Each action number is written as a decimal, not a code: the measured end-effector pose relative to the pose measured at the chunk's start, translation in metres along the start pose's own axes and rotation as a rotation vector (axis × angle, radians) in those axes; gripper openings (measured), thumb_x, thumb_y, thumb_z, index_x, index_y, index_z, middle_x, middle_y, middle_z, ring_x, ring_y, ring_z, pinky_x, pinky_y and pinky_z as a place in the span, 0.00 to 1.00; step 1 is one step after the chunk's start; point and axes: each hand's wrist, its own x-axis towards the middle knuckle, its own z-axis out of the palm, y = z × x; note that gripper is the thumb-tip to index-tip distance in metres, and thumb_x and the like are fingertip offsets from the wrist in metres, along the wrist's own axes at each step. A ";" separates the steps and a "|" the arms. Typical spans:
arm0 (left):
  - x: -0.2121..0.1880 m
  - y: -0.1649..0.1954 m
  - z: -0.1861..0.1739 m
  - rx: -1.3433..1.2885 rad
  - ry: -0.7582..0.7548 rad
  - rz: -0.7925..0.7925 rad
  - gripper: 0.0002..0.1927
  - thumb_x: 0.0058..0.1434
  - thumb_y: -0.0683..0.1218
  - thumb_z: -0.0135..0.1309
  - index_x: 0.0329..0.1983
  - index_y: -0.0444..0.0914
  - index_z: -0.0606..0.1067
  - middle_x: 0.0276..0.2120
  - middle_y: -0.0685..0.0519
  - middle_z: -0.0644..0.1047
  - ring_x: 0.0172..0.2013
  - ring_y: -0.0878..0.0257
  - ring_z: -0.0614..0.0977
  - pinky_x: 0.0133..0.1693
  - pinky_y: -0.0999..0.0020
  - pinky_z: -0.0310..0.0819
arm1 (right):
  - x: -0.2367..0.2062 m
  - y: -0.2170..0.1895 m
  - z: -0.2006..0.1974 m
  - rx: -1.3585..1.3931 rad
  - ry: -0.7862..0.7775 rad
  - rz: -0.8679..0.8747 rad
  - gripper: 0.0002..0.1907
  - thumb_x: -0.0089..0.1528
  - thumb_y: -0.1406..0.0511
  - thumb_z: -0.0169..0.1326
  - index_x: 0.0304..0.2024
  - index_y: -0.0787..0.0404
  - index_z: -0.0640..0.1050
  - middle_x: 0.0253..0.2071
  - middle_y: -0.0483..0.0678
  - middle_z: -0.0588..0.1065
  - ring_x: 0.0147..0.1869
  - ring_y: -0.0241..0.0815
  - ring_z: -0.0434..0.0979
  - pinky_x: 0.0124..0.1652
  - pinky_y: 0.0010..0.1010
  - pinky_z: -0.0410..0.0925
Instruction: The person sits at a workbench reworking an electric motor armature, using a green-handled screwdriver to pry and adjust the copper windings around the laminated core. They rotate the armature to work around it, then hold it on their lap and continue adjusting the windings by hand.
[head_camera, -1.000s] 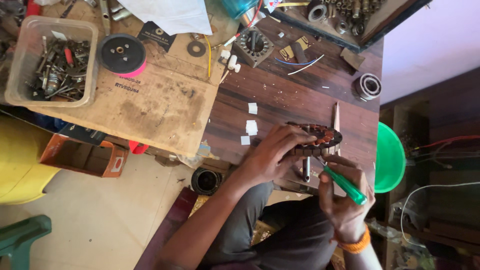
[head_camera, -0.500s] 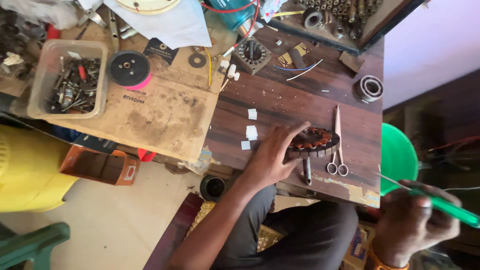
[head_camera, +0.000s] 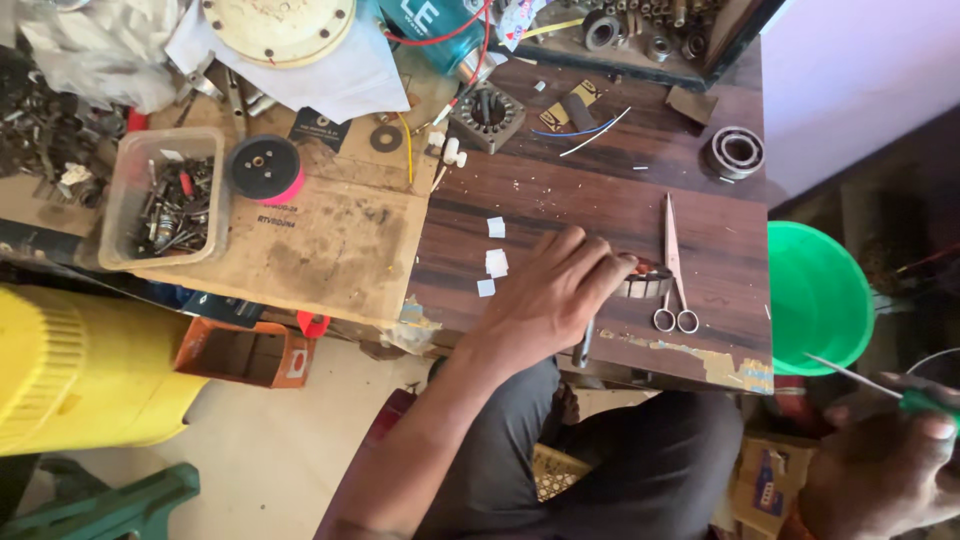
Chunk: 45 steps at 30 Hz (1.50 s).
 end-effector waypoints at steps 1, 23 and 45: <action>0.000 -0.001 0.000 0.017 -0.023 0.002 0.18 0.62 0.39 0.55 0.57 0.34 0.72 0.46 0.48 0.74 0.48 0.53 0.74 0.53 0.55 0.71 | -0.003 -0.005 0.001 -0.008 -0.023 0.021 0.22 0.80 0.55 0.52 0.52 0.71 0.71 0.42 0.56 0.75 0.37 0.45 0.75 0.39 0.31 0.68; -0.040 -0.016 0.027 -0.213 0.129 -0.148 0.29 0.51 0.43 0.66 0.57 0.40 0.73 0.49 0.53 0.76 0.52 0.53 0.77 0.57 0.57 0.73 | -0.002 -0.044 0.142 -0.128 -0.374 0.105 0.11 0.71 0.68 0.61 0.49 0.73 0.76 0.42 0.62 0.80 0.39 0.47 0.84 0.40 0.35 0.80; -0.044 -0.010 0.037 -0.253 0.193 -0.208 0.25 0.47 0.38 0.58 0.52 0.39 0.76 0.47 0.56 0.78 0.50 0.56 0.77 0.54 0.56 0.69 | -0.005 -0.047 0.149 -0.419 -0.434 0.192 0.15 0.63 0.71 0.63 0.50 0.72 0.78 0.40 0.62 0.81 0.39 0.45 0.84 0.45 0.33 0.78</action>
